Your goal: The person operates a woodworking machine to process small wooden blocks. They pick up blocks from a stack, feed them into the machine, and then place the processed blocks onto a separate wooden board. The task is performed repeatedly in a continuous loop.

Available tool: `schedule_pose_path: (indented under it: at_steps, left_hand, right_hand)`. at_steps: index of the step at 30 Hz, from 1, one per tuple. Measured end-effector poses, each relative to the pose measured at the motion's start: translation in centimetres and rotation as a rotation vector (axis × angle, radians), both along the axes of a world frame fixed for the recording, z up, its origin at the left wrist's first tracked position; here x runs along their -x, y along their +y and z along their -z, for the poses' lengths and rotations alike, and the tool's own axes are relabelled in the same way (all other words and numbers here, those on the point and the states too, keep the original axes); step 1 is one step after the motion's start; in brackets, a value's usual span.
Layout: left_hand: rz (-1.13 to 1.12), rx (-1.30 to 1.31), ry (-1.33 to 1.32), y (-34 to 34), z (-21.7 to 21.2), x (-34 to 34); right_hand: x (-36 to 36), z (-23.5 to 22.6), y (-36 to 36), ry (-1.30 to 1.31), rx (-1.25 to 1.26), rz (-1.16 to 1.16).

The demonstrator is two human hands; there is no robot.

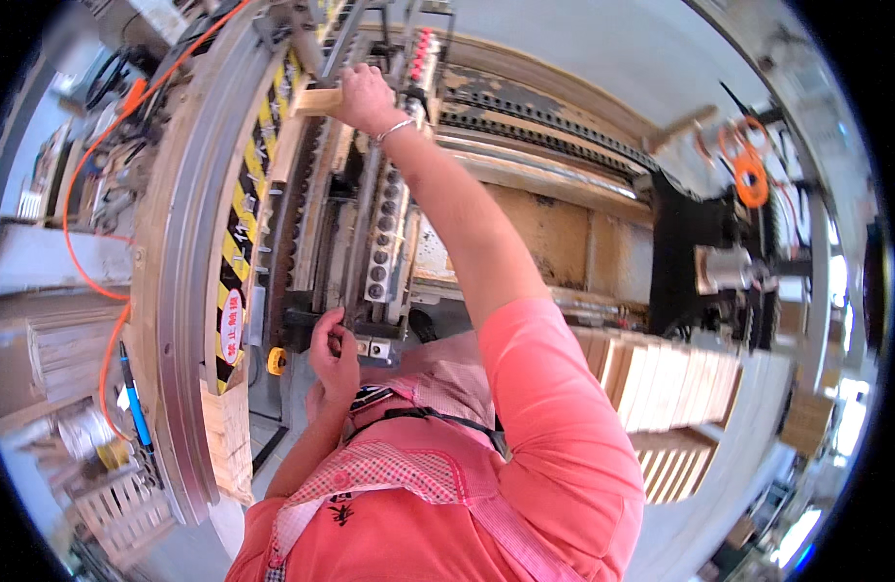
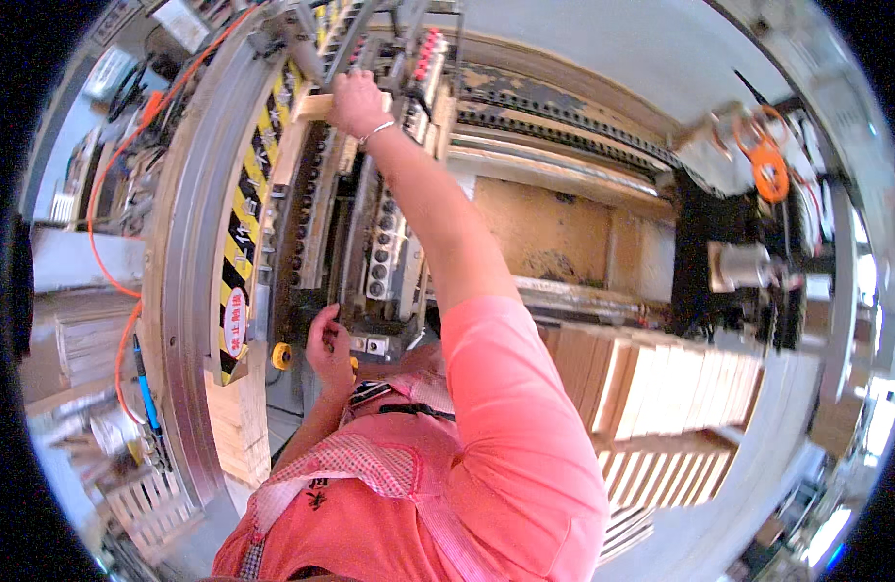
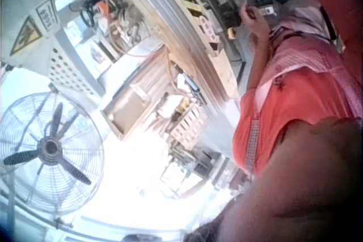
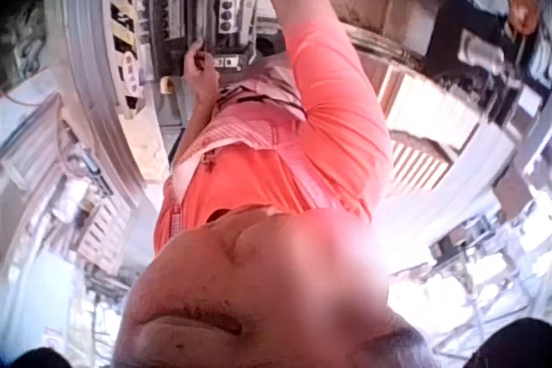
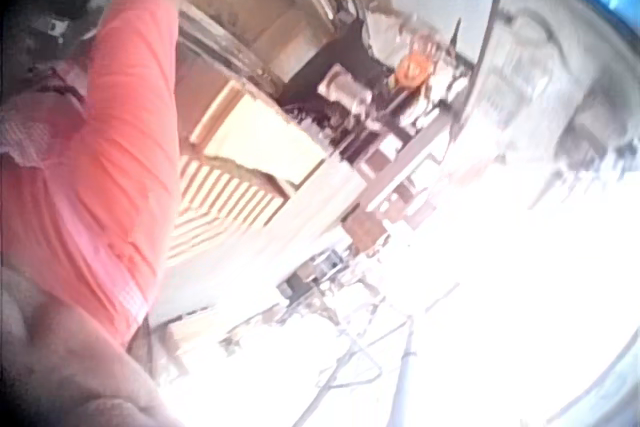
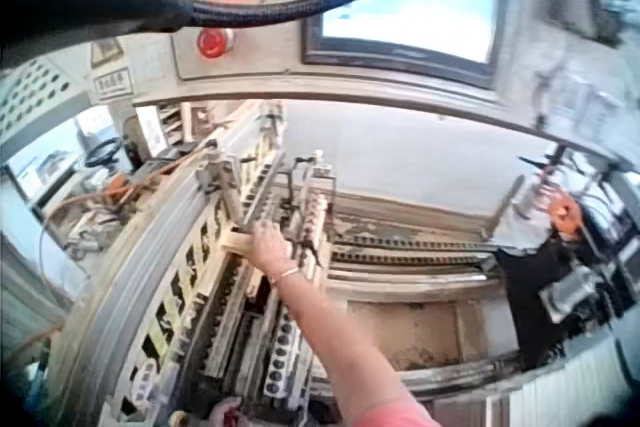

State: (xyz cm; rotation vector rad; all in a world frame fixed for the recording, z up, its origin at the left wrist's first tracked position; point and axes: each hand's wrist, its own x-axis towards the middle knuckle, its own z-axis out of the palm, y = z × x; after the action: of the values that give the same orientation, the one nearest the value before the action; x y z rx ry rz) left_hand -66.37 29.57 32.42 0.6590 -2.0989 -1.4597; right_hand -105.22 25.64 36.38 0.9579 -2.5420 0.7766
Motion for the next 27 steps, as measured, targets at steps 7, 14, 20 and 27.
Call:
schedule_pose_path:
  at_steps: [7, 14, 20, 27]
  left_hand:
    - [0.106, 0.047, 0.049, -0.3, 1.3, -0.1]
    - [0.215, 0.086, 0.033, -0.1, 1.5, -0.3]
    - [0.207, 0.067, 0.052, -0.4, 1.7, -0.3]
    - [0.213, 0.149, 0.033, -0.2, 1.4, -0.2]
  right_hand:
    - [-20.4, -2.3, 15.6, -0.170, 0.666, 0.162]
    - [-45.0, 4.2, 31.9, -0.300, 0.351, 0.691]
    - [-60.4, 9.2, 40.8, -0.488, -0.002, 1.193]
    - [-65.1, 12.2, 44.5, -0.636, -0.308, 1.447]
